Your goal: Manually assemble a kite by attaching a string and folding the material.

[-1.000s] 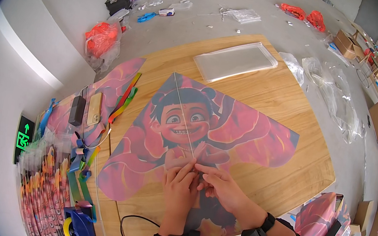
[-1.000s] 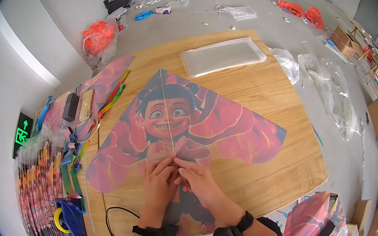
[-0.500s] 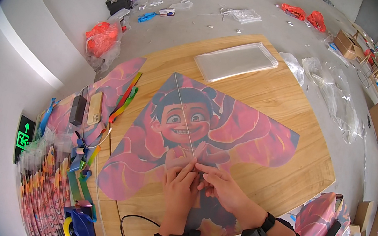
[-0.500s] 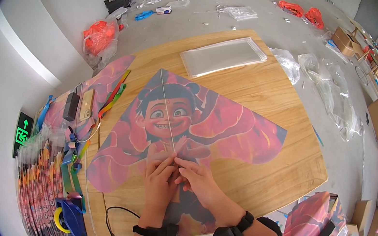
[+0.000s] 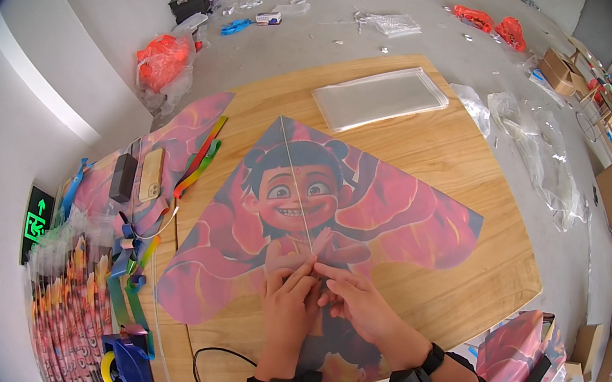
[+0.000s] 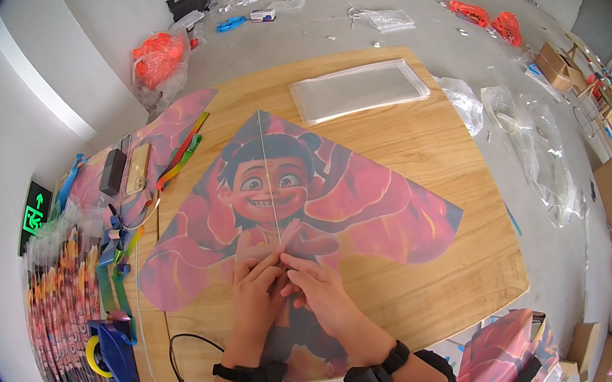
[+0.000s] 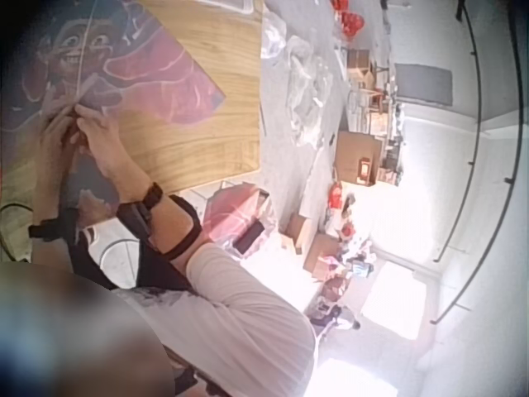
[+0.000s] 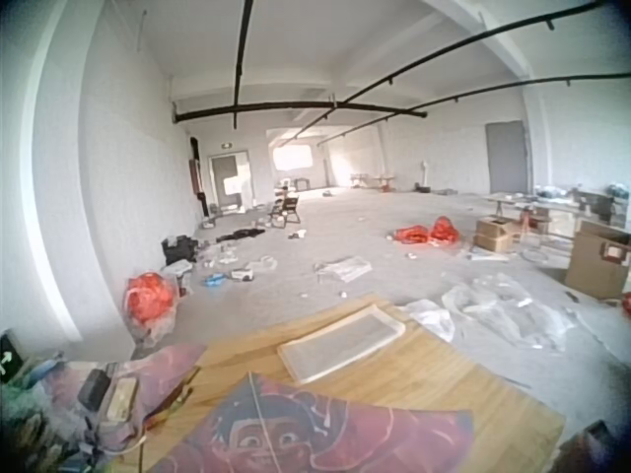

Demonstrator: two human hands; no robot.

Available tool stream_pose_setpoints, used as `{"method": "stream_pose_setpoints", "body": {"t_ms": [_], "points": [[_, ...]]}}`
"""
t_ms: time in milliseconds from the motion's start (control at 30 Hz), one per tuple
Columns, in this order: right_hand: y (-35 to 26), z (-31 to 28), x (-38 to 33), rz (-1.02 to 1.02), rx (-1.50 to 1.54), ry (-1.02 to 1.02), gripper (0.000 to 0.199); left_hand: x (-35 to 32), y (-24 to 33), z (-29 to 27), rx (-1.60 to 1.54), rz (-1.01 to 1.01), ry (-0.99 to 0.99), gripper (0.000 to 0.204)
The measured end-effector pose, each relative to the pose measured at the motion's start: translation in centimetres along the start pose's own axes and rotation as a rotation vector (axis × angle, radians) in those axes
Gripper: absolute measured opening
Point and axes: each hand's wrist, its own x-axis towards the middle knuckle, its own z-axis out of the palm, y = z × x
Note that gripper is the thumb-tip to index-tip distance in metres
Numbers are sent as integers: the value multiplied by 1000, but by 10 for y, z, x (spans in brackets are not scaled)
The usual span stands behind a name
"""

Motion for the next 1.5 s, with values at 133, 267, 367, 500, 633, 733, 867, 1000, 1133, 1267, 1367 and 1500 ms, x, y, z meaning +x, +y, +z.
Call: {"method": "stream_pose_setpoints", "body": {"t_ms": [133, 267, 367, 500, 633, 733, 867, 1000, 1133, 1267, 1367, 1500], "points": [[-1, 1, 1, 3, -16, 8, 43, -1, -1, 1, -42, -34, -11, 12], [0, 1, 3, -1, 5, 1, 44, -1, -2, 2, -76, -54, -13, 13], [-1, 0, 3, 7, -28, 8, 44, -2, -3, 4, -96, -75, -9, 20], [-1, -2, 3, 26, -51, 26, 38, -2, 3, 0, -101, -150, -29, 39], [-3, -3, 2, 14, -51, 68, 27, -2, 3, 0, -54, -152, -32, 49], [-8, -12, 4, 4, -122, 15, 19, -2, 4, -2, -69, -161, -24, 44], [-10, -12, 3, -17, -52, 75, 18, -1, 4, -1, -67, -166, -27, 47], [-14, -4, 2, -58, -93, 157, 20, -2, 3, -1, -23, -115, -9, 41], [-10, -2, 1, -153, -331, 155, 26, -4, 0, 1, 35, -28, 11, 38], [-6, -5, 2, -240, -485, 168, 25, -4, 8, 2, 64, -16, 48, 35], [-5, -5, 2, -259, -584, 158, 24, -8, 11, 2, 81, -15, 80, 34], [-6, -4, 0, -331, -786, 188, 23, -6, 20, -1, 173, -13, 57, 41]]}}
